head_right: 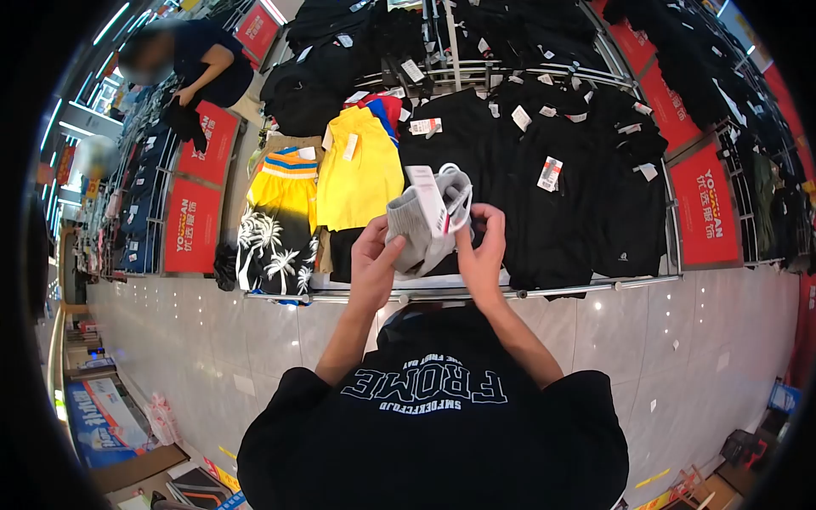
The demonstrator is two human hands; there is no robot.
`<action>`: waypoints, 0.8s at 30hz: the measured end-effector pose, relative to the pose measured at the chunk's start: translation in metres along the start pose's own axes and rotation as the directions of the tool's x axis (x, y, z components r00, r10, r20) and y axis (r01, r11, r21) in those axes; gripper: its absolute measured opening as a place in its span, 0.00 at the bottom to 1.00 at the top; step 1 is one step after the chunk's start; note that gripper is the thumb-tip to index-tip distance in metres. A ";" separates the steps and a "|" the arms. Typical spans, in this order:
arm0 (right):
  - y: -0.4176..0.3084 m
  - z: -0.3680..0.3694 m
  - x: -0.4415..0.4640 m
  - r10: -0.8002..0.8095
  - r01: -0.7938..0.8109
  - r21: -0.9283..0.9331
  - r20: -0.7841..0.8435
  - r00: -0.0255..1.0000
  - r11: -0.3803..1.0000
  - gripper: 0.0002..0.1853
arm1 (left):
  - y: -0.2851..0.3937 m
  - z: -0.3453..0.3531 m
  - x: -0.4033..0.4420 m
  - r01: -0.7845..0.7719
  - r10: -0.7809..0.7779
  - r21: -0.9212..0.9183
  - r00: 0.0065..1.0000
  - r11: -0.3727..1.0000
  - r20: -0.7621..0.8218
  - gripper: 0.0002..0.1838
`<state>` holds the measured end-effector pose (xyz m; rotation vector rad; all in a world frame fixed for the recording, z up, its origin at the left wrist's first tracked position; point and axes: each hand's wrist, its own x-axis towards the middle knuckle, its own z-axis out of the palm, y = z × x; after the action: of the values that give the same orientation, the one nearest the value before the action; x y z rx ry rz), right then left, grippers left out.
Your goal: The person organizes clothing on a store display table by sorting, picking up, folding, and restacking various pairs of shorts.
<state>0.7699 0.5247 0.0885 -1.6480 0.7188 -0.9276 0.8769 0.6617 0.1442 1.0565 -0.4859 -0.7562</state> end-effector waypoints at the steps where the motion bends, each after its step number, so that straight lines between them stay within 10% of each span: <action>1: -0.013 0.003 -0.006 0.084 -0.085 0.178 0.014 0.996 0.980 0.16 | -0.002 0.007 0.000 -0.014 0.013 -0.033 0.999 0.999 -0.041 0.20; 3: -0.027 -0.001 -0.013 0.016 -0.075 0.432 0.138 0.990 0.899 0.26 | -0.005 0.012 0.004 -0.025 0.024 -0.046 0.999 0.999 -0.031 0.19; 9: -0.030 -0.016 -0.007 -0.246 0.135 0.390 0.251 0.936 0.911 0.45 | 0.009 0.020 0.013 0.055 -0.055 -0.228 0.998 0.972 0.004 0.16; 13: -0.022 -0.037 -0.006 -0.086 -0.305 0.725 0.448 0.890 0.618 0.33 | 0.020 0.030 0.021 0.119 -0.119 -0.310 0.993 0.943 0.020 0.15; 17: -0.033 -0.042 -0.010 -0.015 -0.298 0.625 0.445 0.896 0.721 0.29 | 0.022 0.047 0.026 0.149 -0.128 -0.351 0.988 0.924 0.082 0.14; 19: -0.043 -0.044 -0.012 -0.131 -0.049 0.526 0.301 0.945 0.849 0.26 | 0.019 0.052 0.028 0.156 -0.129 -0.327 0.986 0.932 0.104 0.14; 24: -0.031 -0.077 0.000 0.038 -0.030 0.430 -0.010 0.999 0.902 0.12 | 0.022 0.050 0.030 0.125 -0.102 -0.259 0.990 0.958 0.100 0.15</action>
<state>0.7042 0.4938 0.1287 -1.2329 0.5062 -0.9956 0.8695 0.6157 0.1856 0.8091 -0.3868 -0.9442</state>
